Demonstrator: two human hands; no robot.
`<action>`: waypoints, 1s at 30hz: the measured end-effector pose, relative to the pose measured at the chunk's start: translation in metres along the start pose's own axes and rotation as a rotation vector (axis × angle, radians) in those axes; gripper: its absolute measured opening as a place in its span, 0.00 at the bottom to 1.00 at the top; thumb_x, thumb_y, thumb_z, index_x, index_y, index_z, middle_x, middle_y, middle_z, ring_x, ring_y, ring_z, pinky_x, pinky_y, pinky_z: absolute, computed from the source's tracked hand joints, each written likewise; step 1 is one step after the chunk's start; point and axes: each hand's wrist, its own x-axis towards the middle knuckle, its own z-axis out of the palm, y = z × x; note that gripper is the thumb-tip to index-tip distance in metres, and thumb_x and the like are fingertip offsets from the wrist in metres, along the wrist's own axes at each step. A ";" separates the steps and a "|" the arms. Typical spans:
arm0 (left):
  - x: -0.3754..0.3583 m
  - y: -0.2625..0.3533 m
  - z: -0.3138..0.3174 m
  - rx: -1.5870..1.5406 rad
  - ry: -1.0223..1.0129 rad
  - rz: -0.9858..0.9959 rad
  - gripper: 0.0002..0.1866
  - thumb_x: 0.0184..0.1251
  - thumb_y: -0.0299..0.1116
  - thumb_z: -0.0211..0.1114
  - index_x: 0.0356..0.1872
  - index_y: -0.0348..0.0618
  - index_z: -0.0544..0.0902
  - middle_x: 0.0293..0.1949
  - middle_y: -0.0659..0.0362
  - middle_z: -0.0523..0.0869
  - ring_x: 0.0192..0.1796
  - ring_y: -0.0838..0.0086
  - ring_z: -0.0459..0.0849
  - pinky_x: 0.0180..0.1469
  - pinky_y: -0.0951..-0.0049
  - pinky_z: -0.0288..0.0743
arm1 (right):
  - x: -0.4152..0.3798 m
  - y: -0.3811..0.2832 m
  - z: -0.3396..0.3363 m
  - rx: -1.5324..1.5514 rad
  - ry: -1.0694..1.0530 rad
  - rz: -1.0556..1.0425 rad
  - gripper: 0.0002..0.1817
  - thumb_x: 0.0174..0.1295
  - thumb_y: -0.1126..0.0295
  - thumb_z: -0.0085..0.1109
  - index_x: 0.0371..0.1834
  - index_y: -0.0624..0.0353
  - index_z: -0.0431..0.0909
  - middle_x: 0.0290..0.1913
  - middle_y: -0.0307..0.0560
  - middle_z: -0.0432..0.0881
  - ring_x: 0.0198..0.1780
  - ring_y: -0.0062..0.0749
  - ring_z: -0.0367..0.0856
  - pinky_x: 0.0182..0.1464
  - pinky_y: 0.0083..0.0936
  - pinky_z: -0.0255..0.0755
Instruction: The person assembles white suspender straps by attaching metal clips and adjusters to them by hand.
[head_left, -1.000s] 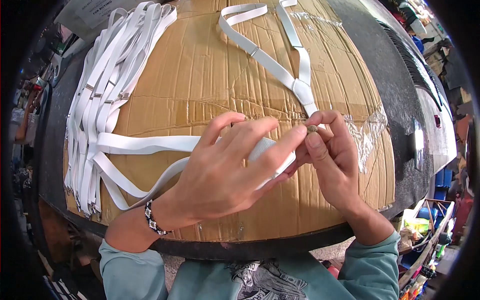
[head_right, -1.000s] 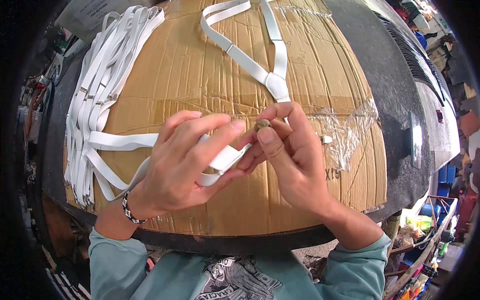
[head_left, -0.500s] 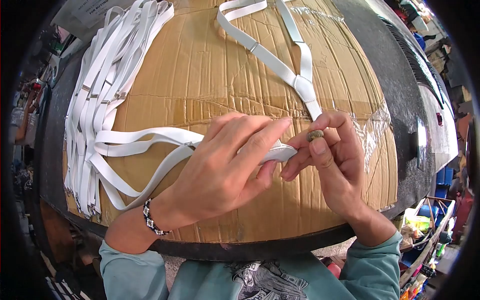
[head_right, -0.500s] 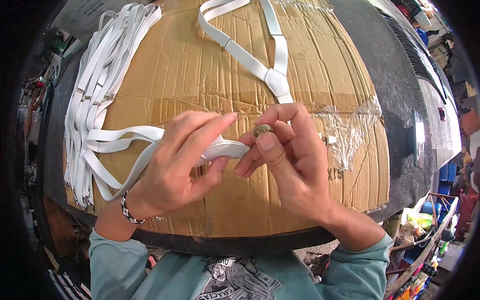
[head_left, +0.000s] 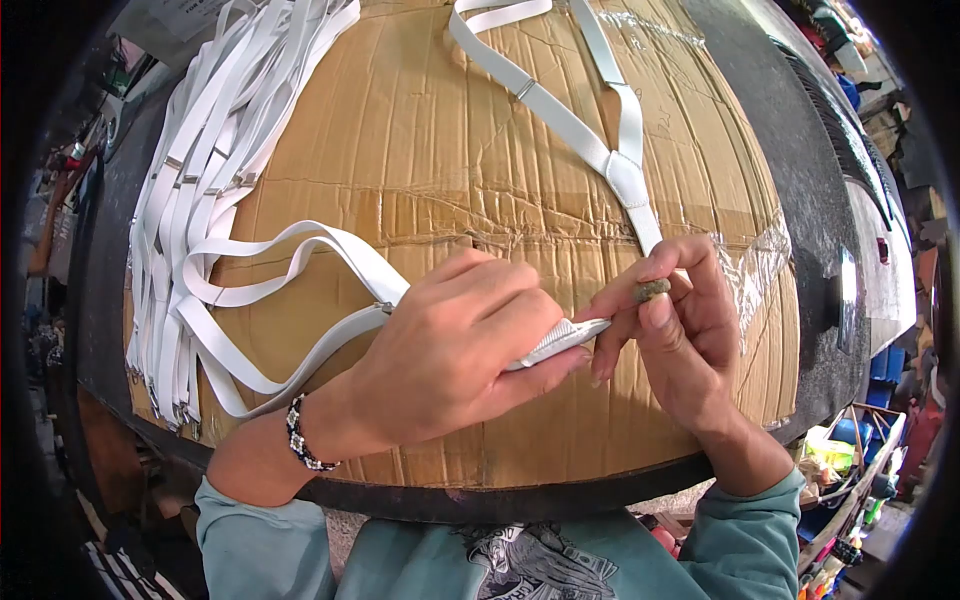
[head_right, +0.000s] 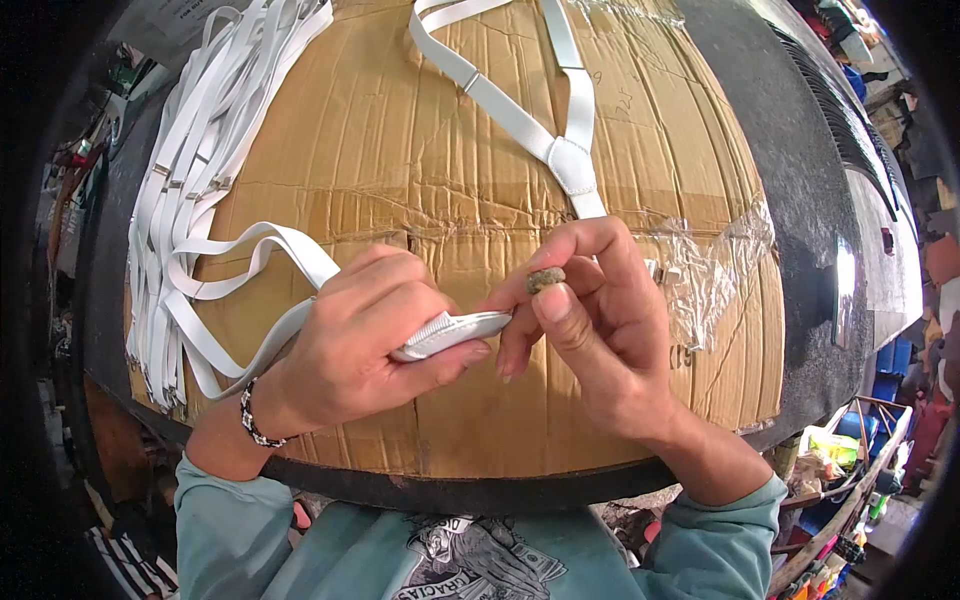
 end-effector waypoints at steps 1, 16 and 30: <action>0.000 0.001 0.001 -0.008 -0.005 0.004 0.15 0.58 0.32 0.81 0.32 0.40 0.81 0.27 0.57 0.75 0.28 0.61 0.76 0.33 0.61 0.68 | 0.000 0.001 -0.001 0.005 -0.007 0.001 0.10 0.85 0.69 0.46 0.60 0.59 0.61 0.48 0.61 0.85 0.35 0.33 0.88 0.40 0.28 0.83; -0.003 0.005 0.003 -0.056 -0.107 0.011 0.21 0.67 0.43 0.77 0.31 0.39 0.75 0.28 0.55 0.72 0.28 0.59 0.75 0.30 0.61 0.70 | 0.001 0.005 0.006 0.271 0.019 0.197 0.12 0.85 0.66 0.47 0.61 0.58 0.61 0.46 0.61 0.86 0.32 0.32 0.86 0.37 0.27 0.82; -0.014 -0.001 0.004 0.075 -0.343 -0.110 0.11 0.56 0.32 0.75 0.31 0.43 0.79 0.25 0.58 0.79 0.30 0.58 0.85 0.31 0.58 0.78 | 0.009 -0.015 0.001 -0.804 -0.139 -0.307 0.13 0.61 0.85 0.69 0.49 0.65 0.83 0.44 0.49 0.85 0.37 0.29 0.84 0.35 0.23 0.78</action>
